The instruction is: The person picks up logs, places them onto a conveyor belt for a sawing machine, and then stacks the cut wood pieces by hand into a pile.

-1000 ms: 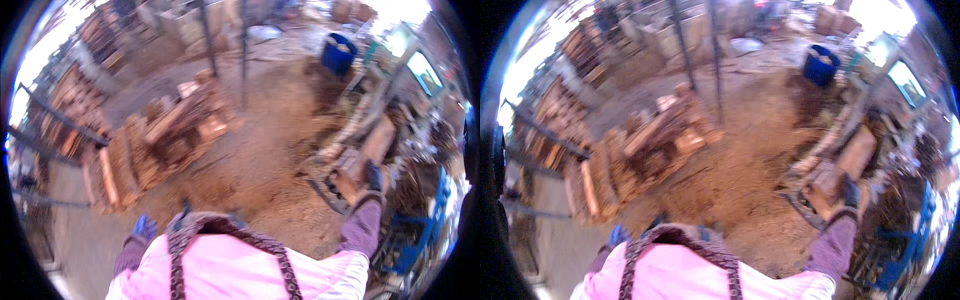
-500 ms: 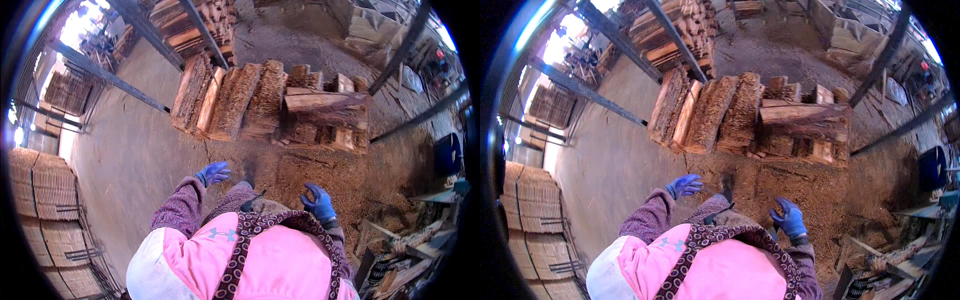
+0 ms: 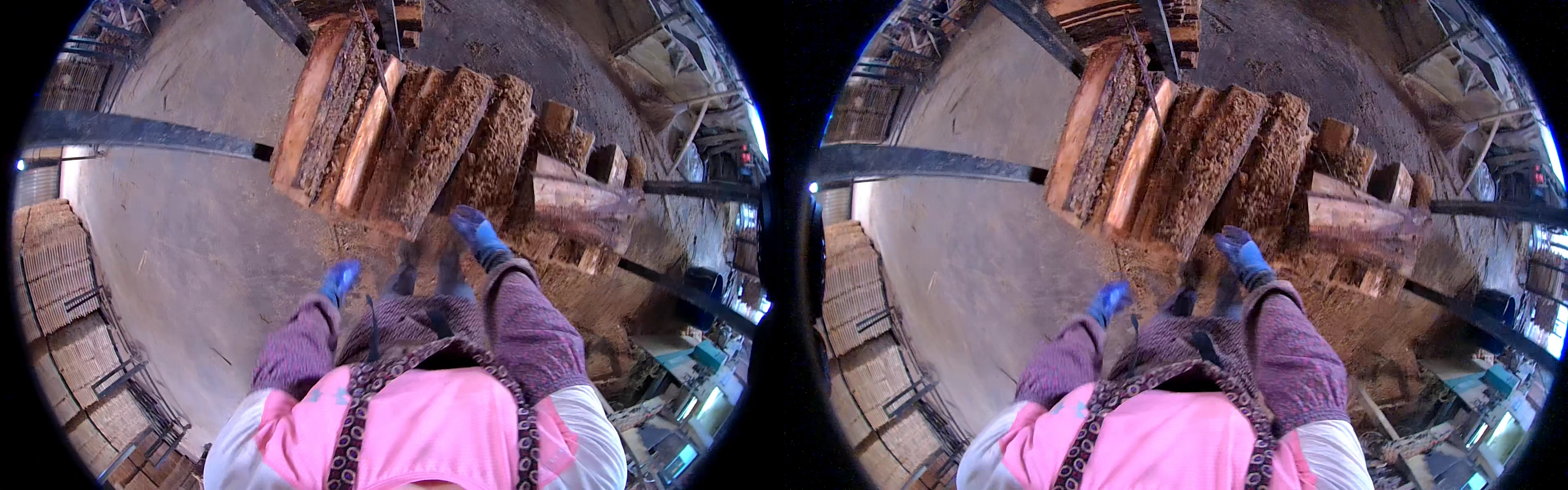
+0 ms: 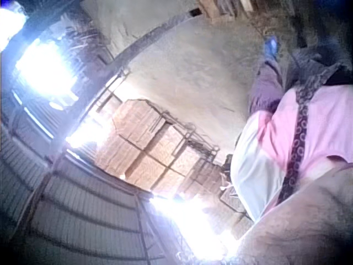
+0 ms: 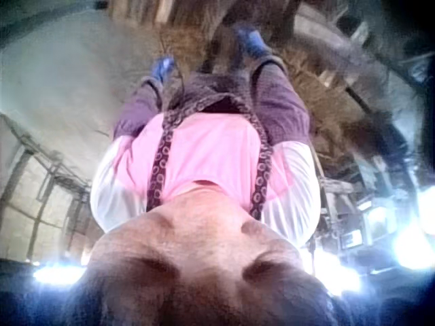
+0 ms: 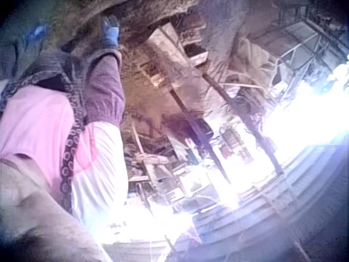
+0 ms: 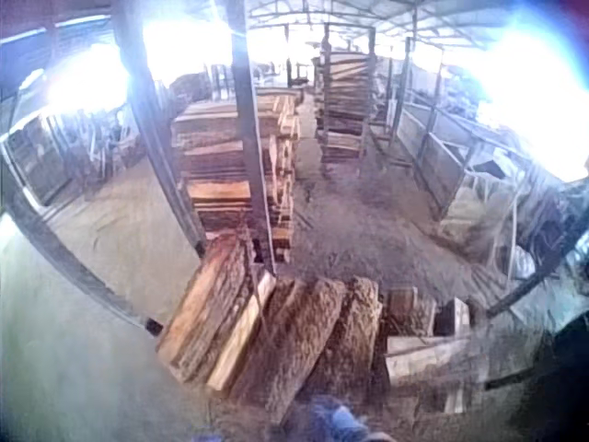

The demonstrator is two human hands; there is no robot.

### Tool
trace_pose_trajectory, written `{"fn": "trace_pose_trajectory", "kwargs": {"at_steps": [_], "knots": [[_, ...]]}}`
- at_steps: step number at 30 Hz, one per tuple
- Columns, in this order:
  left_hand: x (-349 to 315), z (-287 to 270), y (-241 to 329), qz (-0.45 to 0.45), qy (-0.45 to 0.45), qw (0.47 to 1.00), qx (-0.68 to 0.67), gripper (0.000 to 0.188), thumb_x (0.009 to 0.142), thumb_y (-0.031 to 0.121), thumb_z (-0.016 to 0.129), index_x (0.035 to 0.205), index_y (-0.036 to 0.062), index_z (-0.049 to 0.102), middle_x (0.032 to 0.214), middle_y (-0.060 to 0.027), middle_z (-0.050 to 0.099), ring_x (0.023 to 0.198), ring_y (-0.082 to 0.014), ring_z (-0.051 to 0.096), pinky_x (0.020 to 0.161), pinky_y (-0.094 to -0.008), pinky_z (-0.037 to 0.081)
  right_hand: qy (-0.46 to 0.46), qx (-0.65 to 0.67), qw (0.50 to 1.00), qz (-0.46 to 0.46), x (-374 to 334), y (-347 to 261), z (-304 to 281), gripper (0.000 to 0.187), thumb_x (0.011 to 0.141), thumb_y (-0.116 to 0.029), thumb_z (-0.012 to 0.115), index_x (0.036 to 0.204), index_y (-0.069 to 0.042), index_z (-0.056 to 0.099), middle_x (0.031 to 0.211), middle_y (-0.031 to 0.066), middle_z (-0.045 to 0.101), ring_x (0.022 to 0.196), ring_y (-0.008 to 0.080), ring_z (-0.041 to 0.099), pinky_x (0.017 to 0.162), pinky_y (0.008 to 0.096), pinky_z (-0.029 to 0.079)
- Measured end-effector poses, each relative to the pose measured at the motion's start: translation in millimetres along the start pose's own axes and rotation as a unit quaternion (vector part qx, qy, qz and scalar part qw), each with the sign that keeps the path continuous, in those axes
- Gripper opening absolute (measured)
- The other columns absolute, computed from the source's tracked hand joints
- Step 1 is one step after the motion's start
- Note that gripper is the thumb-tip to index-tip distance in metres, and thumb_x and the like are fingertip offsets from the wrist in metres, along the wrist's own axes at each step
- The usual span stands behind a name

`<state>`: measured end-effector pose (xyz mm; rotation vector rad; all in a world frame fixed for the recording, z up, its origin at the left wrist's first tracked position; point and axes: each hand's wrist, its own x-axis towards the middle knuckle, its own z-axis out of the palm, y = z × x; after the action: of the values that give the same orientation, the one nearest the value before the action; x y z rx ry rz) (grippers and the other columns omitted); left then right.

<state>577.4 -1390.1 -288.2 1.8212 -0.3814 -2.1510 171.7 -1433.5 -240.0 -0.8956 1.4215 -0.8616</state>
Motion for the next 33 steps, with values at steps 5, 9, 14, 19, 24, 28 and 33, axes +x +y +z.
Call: {"fn": "trace_pose_trajectory", "kwargs": {"at_steps": [5,9,14,19,24,28,33], "knots": [[-44,28,-51,0.137,-0.127,0.941,0.282,0.03,0.085,0.025,0.062,0.106,0.0035,0.062,0.097,-0.0031,0.064,0.087,-0.0169,0.059,0.08,-0.0304,0.047,0.127,0.265,0.944,0.153,120,37,41,0.052,0.079,-0.022,0.072,0.119,0.001,0.05,0.108,0.011,0.061,0.095,0.0204,0.058,0.082,0.03,0.047],[-84,7,-43,-0.019,-0.023,0.999,0.022,0.027,0.087,0.024,0.061,0.105,0.0037,0.061,0.092,-0.0027,0.063,0.082,-0.0122,0.058,0.073,-0.0261,0.046,0.242,0.06,0.948,0.196,162,43,60,0.054,0.08,-0.028,0.07,0.12,0.002,0.05,0.109,0.0137,0.06,0.091,0.0245,0.059,0.08,0.0374,0.049],[-69,-5,-28,0.052,0.068,0.986,0.141,0.03,0.086,0.027,0.062,0.106,0.0046,0.06,0.088,-0.0021,0.064,0.072,-0.0119,0.058,0.061,-0.023,0.044,0.08,0.038,0.985,0.146,138,-24,4,0.04,0.081,-0.025,0.07,0.109,0.001,0.059,0.096,0.0073,0.065,0.08,0.0158,0.058,0.072,0.0312,0.047],[-50,50,27,-0.022,0.005,0.994,0.111,0.038,0.085,0.033,0.061,0.114,0.0072,0.057,0.093,-0.0052,0.065,0.074,-0.0146,0.06,0.059,-0.0251,0.044,0.106,-0.196,0.972,0.07,72,-130,-138,0.039,0.077,-0.04,0.07,0.091,-0.003,0.067,0.077,0.0163,0.066,0.069,0.0274,0.063,0.066,0.0348,0.048],[-34,84,60,-0.122,0.024,0.979,0.163,0.044,0.086,0.041,0.057,0.121,0.0139,0.054,0.107,-0.0049,0.064,0.083,-0.0182,0.062,0.068,-0.0317,0.045,0.167,-0.548,0.818,-0.059,-32,-182,-272,0.024,0.076,-0.027,0.069,0.089,-0.007,0.066,0.084,0.0139,0.065,0.076,0.0314,0.063,0.068,0.0356,0.051],[-8,70,50,-0.151,0.002,0.972,0.177,0.039,0.087,0.038,0.056,0.118,0.0155,0.055,0.098,-0.004,0.064,0.08,-0.0183,0.061,0.068,-0.0338,0.045,0.208,-0.619,0.749,0.112,-80,-128,-361,0.036,0.072,-0.024,0.071,0.103,-0.007,0.065,0.094,0.0163,0.065,0.088,0.0328,0.063,0.078,0.0395,0.05],[20,15,18,-0.161,-0.1,0.98,-0.068,0.038,0.086,0.038,0.055,0.118,0.0164,0.056,0.097,-0.0075,0.064,0.086,-0.0221,0.06,0.075,-0.0372,0.048,0.038,-0.482,0.856,0.185,-50,-98,-253,0.039,0.077,-0.033,0.067,0.108,-0.01,0.063,0.103,0.0162,0.063,0.095,0.0339,0.06,0.082,0.0407,0.049]]}}
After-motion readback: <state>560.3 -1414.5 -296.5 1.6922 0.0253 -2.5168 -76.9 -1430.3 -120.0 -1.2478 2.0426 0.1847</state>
